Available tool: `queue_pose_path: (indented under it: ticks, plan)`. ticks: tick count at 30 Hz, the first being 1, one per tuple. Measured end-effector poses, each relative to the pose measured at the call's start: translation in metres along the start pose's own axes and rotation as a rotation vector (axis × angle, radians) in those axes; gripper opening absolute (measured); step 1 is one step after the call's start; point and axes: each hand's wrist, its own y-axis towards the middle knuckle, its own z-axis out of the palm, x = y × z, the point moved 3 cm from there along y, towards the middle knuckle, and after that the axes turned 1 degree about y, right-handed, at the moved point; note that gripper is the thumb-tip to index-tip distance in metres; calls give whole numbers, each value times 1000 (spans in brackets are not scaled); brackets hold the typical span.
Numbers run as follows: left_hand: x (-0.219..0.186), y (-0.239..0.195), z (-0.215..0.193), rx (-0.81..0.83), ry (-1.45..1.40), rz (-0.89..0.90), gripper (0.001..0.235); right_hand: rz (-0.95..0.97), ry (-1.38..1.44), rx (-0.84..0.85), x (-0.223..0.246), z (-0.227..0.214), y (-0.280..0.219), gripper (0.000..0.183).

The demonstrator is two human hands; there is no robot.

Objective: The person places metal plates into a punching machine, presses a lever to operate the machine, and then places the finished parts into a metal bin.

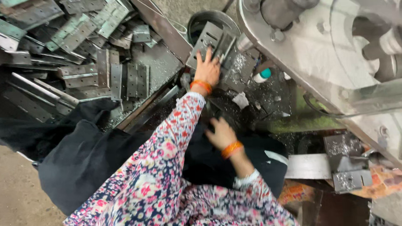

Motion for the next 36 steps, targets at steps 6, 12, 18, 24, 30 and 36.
queue_pose_path:
  ticks: [6, 12, 18, 24, 30, 36]
  plan:
    - [4, 30, -5, -32, -34, -41, 49, 19, -52, 37, 5, -9, 7, 47]
    - [9, 30, -8, 67, 22, -12, 45, 13, 231, -253, 1, 76, -34, 31]
    - [9, 32, -4, 63, 18, -14, 48, 39, 180, -82, -1, 66, -27, 35]
    - [8, 20, 1, 63, 71, 14, 49, 99, 69, 102, 4, -1, -3, 47]
    - [10, -60, -28, -80, 41, 83, 48, 118, 14, 158, 33, -33, -4, 52]
    - [9, -121, -55, -176, 30, 156, 35, 118, -1, 170, 39, -37, -3, 50]
